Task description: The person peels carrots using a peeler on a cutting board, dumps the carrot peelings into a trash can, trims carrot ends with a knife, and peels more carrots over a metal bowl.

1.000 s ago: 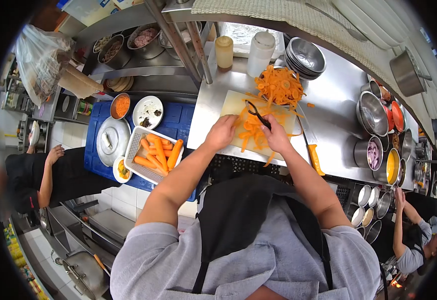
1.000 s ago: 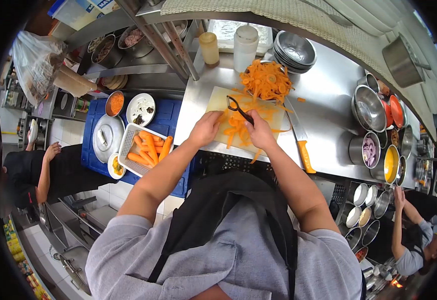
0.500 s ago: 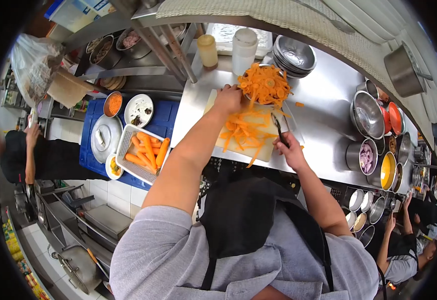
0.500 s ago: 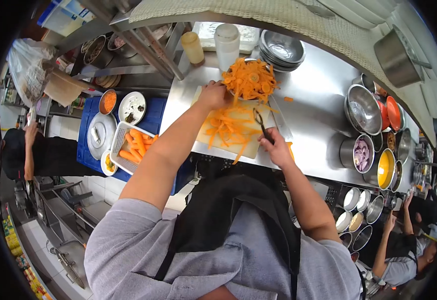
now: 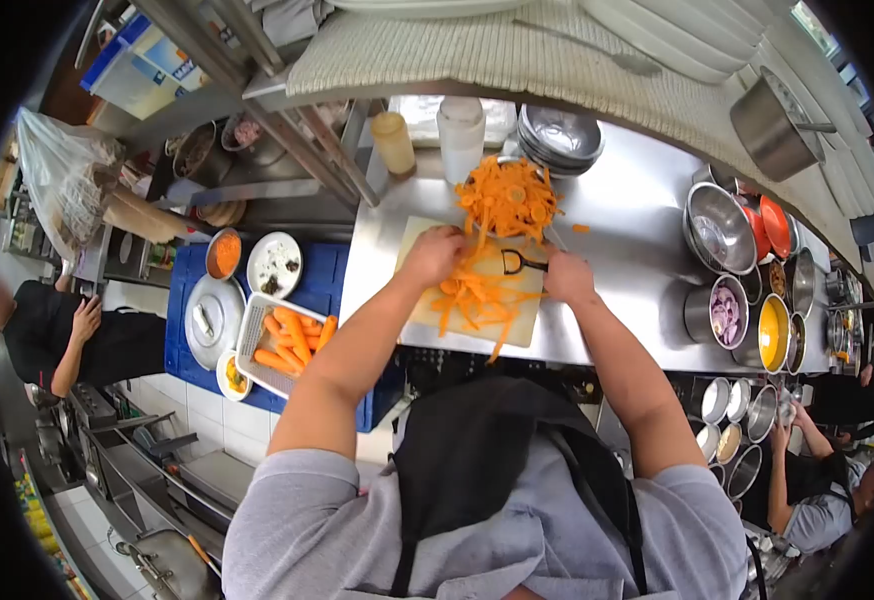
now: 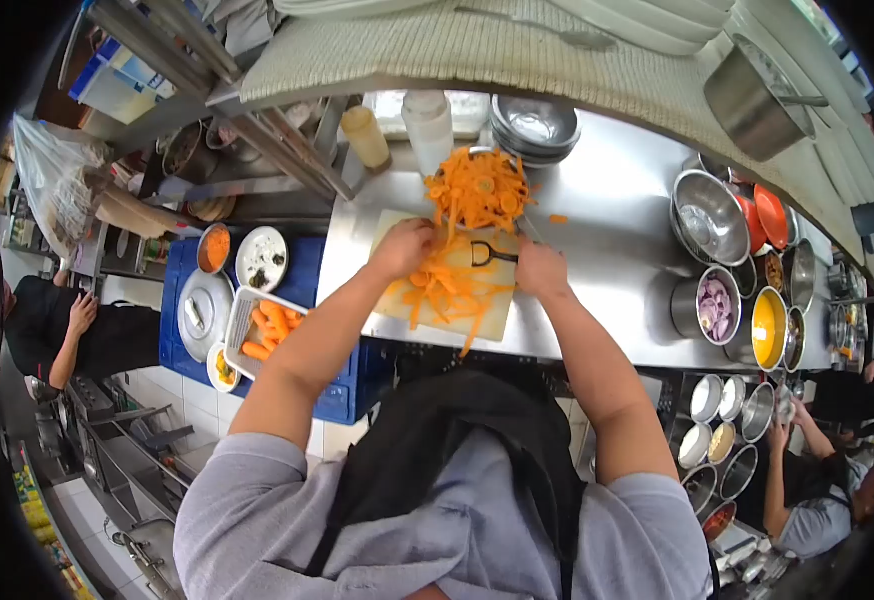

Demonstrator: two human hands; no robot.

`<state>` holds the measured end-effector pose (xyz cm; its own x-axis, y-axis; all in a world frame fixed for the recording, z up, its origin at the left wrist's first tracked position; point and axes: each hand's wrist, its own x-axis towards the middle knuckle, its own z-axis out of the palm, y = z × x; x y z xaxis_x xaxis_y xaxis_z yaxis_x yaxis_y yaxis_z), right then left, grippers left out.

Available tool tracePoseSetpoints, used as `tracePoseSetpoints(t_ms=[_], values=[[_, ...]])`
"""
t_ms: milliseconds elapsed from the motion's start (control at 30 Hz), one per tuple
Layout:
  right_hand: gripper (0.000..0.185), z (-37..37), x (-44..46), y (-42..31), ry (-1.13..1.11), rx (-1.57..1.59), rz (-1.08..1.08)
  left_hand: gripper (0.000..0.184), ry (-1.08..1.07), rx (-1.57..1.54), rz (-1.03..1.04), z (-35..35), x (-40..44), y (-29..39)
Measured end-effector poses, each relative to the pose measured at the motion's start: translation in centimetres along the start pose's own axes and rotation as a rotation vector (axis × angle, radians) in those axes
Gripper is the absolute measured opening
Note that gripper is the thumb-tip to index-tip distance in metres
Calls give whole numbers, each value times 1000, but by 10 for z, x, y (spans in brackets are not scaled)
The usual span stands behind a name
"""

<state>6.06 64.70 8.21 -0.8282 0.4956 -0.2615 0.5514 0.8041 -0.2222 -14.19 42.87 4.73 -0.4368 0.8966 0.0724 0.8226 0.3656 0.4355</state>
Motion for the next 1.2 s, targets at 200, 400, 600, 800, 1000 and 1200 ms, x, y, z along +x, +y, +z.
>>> tracePoseSetpoints(t_ms=[200,400,600,800,1000,1200], values=[[42,27,-83,0,-281,63,137,54,-323,-41,-183,-8,-83,51],[34,21,-73,-13,-72,78,32,97,-17,51,-258,-17,-67,81],[17,30,-59,-39,61,150,-87,89,18,-155,-209,4,-54,67],[22,9,-48,-117,115,320,-342,78,97,-411,-259,-17,-68,39],[34,0,-65,-82,34,405,-18,66,271,-69,-205,-24,-89,46],[27,17,-88,6,-209,693,121,58,38,-39,131,0,-92,126]])
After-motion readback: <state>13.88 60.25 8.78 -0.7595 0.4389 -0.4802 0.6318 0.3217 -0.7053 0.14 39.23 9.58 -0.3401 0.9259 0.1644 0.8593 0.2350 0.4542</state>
